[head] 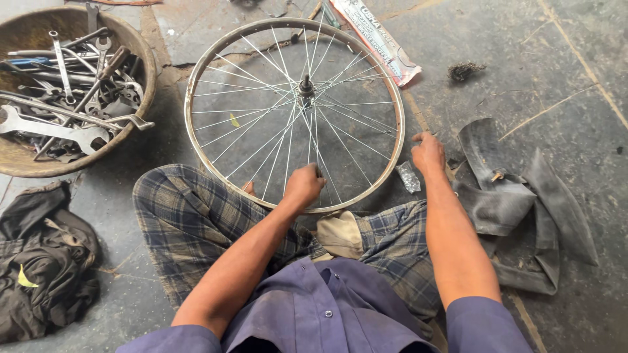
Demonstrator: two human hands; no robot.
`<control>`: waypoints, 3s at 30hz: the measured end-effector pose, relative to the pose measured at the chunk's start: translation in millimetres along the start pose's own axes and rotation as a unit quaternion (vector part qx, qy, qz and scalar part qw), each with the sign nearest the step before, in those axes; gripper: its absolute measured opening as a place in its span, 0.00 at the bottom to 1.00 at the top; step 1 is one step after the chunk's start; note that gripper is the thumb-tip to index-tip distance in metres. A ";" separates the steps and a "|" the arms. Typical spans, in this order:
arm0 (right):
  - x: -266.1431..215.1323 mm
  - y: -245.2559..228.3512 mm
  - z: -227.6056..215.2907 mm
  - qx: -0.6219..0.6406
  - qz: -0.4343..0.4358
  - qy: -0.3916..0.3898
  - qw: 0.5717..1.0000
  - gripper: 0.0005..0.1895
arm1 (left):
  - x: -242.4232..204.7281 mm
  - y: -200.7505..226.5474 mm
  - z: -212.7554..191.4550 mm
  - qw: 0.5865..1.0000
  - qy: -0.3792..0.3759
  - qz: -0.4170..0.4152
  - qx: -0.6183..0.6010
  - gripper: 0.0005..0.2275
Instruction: The person sits on the floor and repairs a bicycle wheel by hand. They insert and adjust spokes, connecting the hub to the rim, and tighten the nipples to secure the spokes in place.
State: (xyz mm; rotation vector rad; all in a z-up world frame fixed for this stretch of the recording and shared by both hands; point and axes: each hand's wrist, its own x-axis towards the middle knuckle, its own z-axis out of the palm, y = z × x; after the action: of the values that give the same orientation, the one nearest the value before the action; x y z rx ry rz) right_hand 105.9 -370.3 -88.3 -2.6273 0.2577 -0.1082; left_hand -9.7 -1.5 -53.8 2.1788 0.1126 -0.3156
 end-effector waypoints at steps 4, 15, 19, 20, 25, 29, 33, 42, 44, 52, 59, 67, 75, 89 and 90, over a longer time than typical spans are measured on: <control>1.9 -12.1 -12.1 0.021 -0.017 0.057 0.998 0.09 | 12.9 2.9 -7.2 0.951 -0.119 -0.065 -0.277 0.07; -150.1 -110.7 -118.7 0.587 0.053 0.107 0.801 0.06 | -1.4 60.5 -45.0 0.820 -0.246 -0.185 -0.482 0.20; -260.2 -158.0 -89.5 0.611 0.087 0.032 0.786 0.06 | -0.6 57.4 -43.4 0.795 -0.260 -0.197 -0.511 0.22; -281.0 -167.9 -78.0 0.605 0.135 -0.014 0.784 0.08 | -1.3 55.0 -41.4 0.792 -0.265 -0.196 -0.513 0.22; -300.6 -184.6 -41.3 0.538 0.206 -0.127 0.807 0.08 | -4.1 50.4 -30.1 0.819 -0.261 -0.158 -0.487 0.21; -281.4 -189.1 -22.6 0.564 0.220 -0.085 0.791 0.06 | -7.3 48.6 -23.3 0.876 -0.215 -0.119 -0.415 0.11; -277.1 -192.6 -6.7 0.597 0.225 -0.047 0.769 0.05 | -10.8 42.4 -16.2 0.944 -0.180 -0.034 -0.274 0.08; -279.6 -195.8 -3.4 0.514 0.160 -0.002 0.843 0.04 | -12.7 49.0 -26.8 0.978 -0.133 0.031 -0.160 0.11; -280.3 -192.6 -3.3 0.506 0.160 0.011 0.847 0.05 | -12.4 51.1 -31.3 0.975 -0.140 0.023 -0.173 0.11; -285.5 -186.1 -3.4 0.465 0.125 0.017 0.876 0.05 | -8.9 57.7 -44.8 0.966 -0.179 -0.006 -0.184 0.12; -283.7 -189.1 -4.9 0.463 0.139 0.014 0.875 0.05 | -8.1 54.9 -44.6 0.961 -0.191 -0.014 -0.200 0.12; -281.0 -193.3 -3.0 0.463 0.160 0.023 0.872 0.06 | -9.5 52.9 -41.0 0.959 -0.197 -0.025 -0.204 0.10; -285.4 -193.5 -6.1 0.359 0.164 0.012 0.919 0.05 | -7.8 52.2 -40.6 0.958 -0.200 -0.023 -0.206 0.08; -283.6 -188.9 -4.5 0.404 0.150 -0.006 0.902 0.07 | -4.4 53.4 -45.6 0.957 -0.212 -0.012 -0.198 0.09; -283.4 -188.0 -4.1 0.419 0.155 -0.010 0.895 0.06 | -4.9 53.3 -45.0 0.957 -0.213 -0.015 -0.194 0.09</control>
State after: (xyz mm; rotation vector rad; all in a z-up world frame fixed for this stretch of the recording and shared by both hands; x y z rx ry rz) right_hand -141.5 -153.3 -2.3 -1.7037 0.4915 -0.0628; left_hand 4.4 3.8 14.5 1.6822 -0.0347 -0.7111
